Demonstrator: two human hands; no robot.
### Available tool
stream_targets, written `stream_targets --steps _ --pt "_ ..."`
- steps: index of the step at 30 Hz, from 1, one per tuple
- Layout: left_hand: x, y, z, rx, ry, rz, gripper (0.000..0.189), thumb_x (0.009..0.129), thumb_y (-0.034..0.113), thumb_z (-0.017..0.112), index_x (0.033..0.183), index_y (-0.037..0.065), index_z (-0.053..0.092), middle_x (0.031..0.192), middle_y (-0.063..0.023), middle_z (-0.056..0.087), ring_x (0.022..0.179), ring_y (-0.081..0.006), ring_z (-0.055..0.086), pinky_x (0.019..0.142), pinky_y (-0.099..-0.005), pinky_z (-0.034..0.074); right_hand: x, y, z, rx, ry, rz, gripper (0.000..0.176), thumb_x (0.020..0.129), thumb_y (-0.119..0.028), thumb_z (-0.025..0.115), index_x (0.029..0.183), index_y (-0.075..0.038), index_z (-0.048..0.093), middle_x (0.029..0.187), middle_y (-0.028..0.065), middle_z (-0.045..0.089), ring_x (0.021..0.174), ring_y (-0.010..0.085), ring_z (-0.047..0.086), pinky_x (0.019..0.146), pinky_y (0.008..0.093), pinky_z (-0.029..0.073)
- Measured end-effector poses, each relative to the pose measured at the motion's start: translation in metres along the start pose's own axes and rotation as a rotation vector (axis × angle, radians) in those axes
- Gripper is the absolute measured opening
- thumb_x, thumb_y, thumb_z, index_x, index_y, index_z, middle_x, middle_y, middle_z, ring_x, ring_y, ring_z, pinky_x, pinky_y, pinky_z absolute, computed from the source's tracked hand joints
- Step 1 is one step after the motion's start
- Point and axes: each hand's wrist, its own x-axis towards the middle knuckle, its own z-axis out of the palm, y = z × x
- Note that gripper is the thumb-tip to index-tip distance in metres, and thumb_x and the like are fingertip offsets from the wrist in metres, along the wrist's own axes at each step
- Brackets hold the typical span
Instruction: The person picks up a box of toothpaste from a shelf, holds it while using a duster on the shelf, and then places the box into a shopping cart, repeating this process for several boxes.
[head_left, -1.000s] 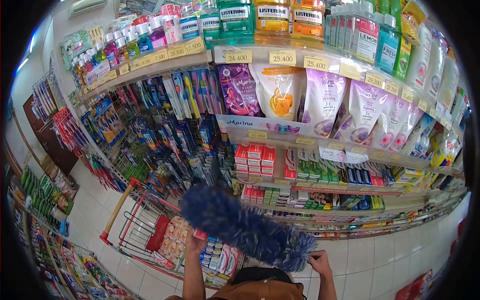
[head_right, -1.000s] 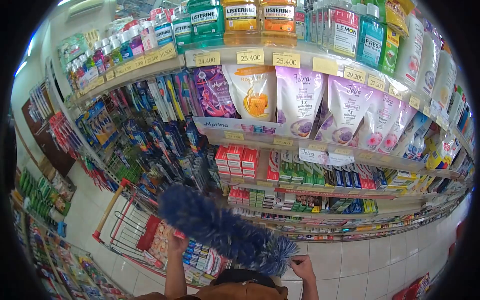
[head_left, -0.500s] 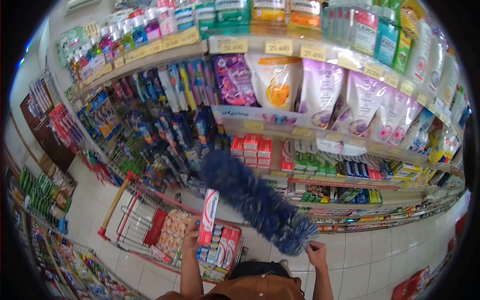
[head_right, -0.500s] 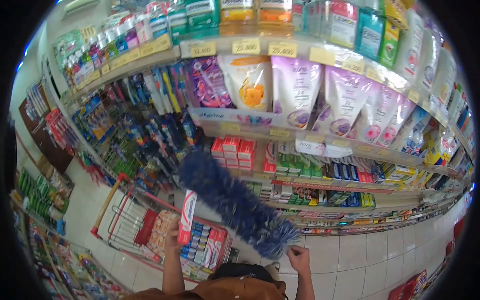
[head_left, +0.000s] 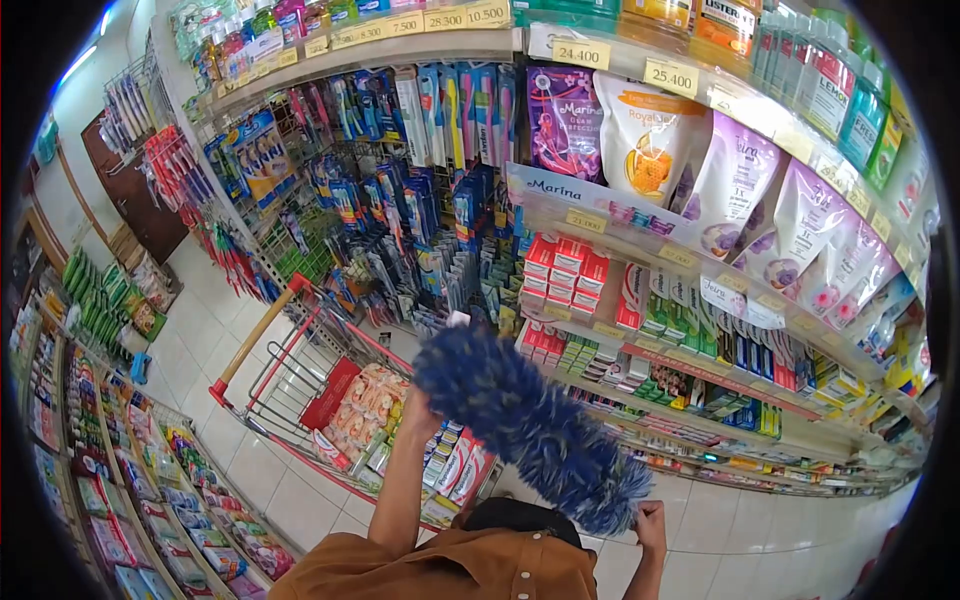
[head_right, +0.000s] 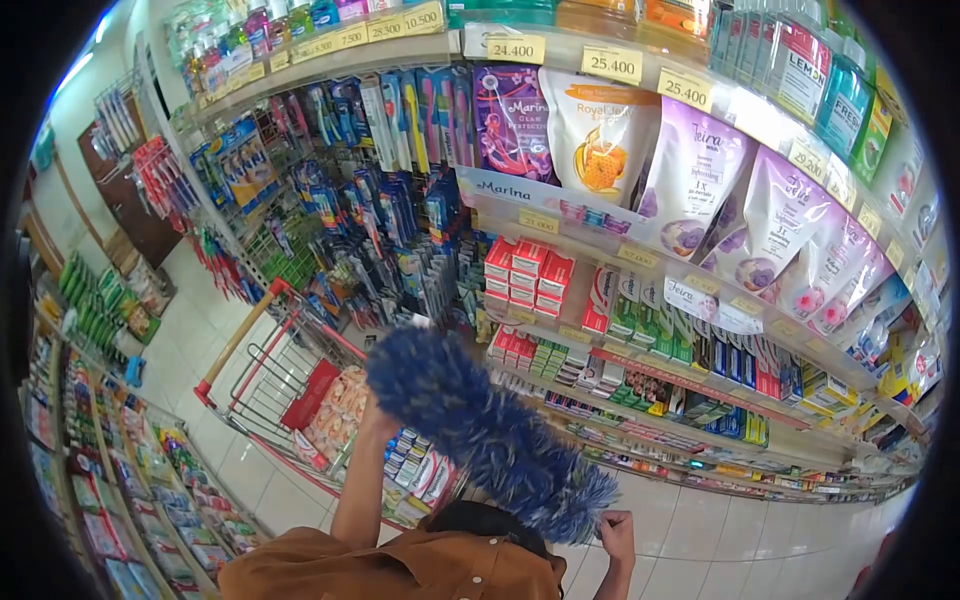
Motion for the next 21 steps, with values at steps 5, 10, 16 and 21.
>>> stream_targets --steps 5,10,16,21 --pt "-0.007 -0.003 -0.001 -0.106 -0.029 -0.065 0.024 0.092 0.025 0.048 0.107 0.007 0.054 0.1 -0.0031 0.059 0.086 -0.0165 0.058 0.076 -0.0314 0.049 0.002 0.005 -0.003 0.009 -0.12 0.018 0.026 0.076 -0.004 0.054 0.051 0.001 0.048 0.048 -0.0021 0.044 0.044 0.0041 0.037 0.04 0.0232 0.026" --pt "-0.02 -0.002 0.009 -0.005 -0.106 -0.112 0.026 0.093 0.025 0.048 0.11 0.006 0.053 0.089 -0.0044 0.059 0.074 -0.0177 0.058 0.062 -0.0313 0.049 0.014 0.003 0.0 -0.085 -0.039 -0.038 0.026 0.077 -0.006 0.056 0.053 0.001 0.051 0.05 -0.0044 0.044 0.048 0.0027 0.037 0.043 0.0226 0.027" --pt "-0.023 0.005 0.005 -0.015 -0.244 -0.262 0.027 0.093 0.029 0.049 0.109 0.008 0.055 0.077 -0.0054 0.059 0.056 -0.0162 0.054 0.043 -0.0264 0.039 0.025 -0.009 0.015 -0.083 0.169 -0.205 0.026 0.078 -0.008 0.062 0.055 0.0 0.052 0.052 -0.0019 0.047 0.047 0.0041 0.04 0.043 0.0222 0.03" --pt "-0.016 0.012 0.011 0.082 -0.092 -0.177 0.028 0.093 0.029 0.049 0.108 0.006 0.056 0.081 -0.0056 0.061 0.062 -0.0167 0.058 0.049 -0.0273 0.045 0.025 0.026 -0.015 -0.17 0.131 -0.17 0.029 0.067 -0.012 0.078 0.065 0.004 0.054 0.061 0.0007 0.054 0.055 0.0059 0.045 0.049 0.024 0.037"
